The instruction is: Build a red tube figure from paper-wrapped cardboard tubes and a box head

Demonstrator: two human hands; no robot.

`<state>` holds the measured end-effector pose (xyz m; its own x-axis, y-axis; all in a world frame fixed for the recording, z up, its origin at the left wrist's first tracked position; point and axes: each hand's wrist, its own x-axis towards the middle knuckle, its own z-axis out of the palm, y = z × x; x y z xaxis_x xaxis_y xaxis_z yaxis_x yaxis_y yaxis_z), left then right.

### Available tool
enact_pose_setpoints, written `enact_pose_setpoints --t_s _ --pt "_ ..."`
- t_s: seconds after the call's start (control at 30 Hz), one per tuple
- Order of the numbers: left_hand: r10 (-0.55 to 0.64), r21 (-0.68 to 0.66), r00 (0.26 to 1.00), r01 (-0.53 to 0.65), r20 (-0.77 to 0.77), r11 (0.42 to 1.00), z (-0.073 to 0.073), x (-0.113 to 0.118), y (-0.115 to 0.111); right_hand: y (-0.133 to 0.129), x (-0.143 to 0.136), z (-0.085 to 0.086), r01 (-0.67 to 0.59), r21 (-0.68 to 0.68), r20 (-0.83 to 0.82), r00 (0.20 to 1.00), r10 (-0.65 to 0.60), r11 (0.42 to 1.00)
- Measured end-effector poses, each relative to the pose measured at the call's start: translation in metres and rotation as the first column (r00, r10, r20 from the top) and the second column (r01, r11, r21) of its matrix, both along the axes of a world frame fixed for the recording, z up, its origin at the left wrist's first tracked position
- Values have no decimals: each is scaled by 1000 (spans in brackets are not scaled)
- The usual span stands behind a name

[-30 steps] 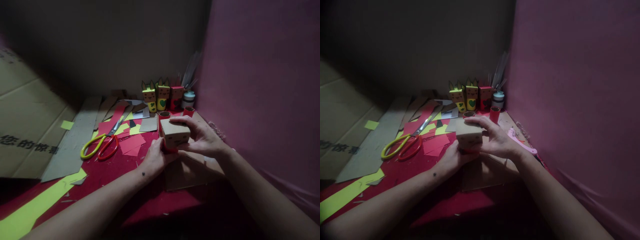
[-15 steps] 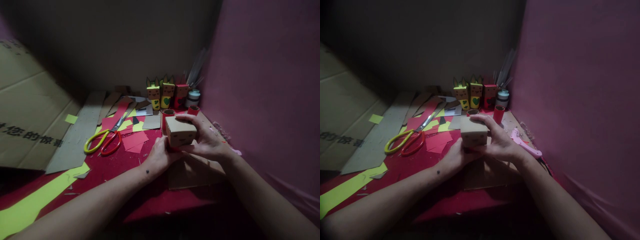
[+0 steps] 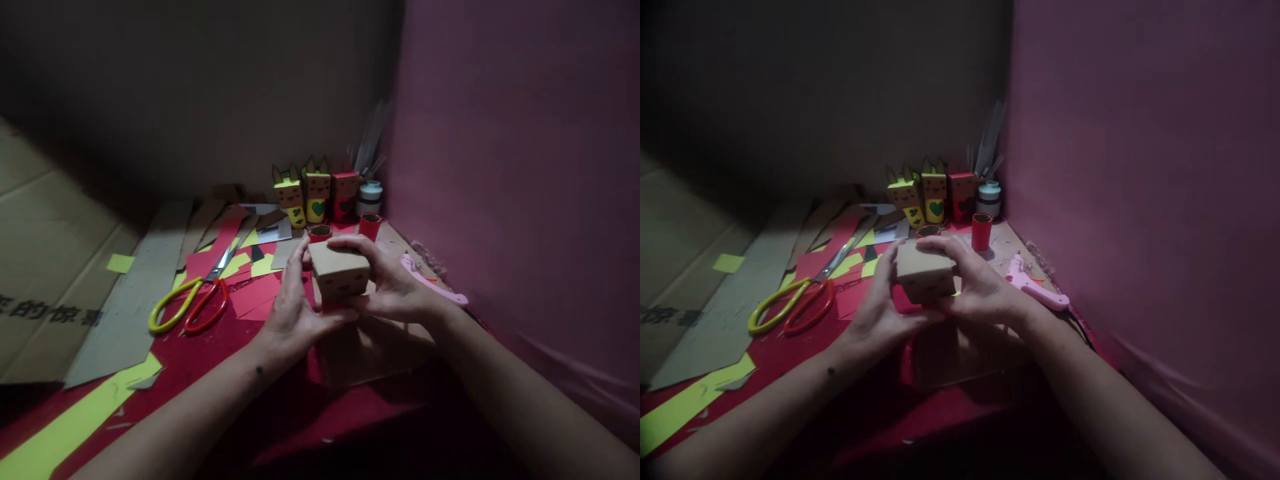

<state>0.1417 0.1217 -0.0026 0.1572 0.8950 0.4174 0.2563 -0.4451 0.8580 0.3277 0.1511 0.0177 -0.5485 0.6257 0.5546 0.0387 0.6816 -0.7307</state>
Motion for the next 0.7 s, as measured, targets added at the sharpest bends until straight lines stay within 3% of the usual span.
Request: enact_pose_setpoints --t_s 0.23,0.37,0.47,0.53,0.7 --pt "-57 -56 998 58 26 997 21 -6 0 -2 -2 0 -61 -65 -14 998 60 996" --pt "-91 -75 994 95 58 993 25 -5 3 -5 -8 -8 -21 -180 -135 991 -4 983" --pt "-65 -62 997 67 40 996 28 -4 3 -5 -14 -17 3 -340 -222 972 -83 941" --pt "-41 -44 999 42 13 998 29 -3 2 -6 -18 -22 -43 -432 -243 967 -71 901" --pt "8 -53 1000 -9 -16 999 30 -2 4 -7 -23 -32 -79 -502 -225 973 -42 861"
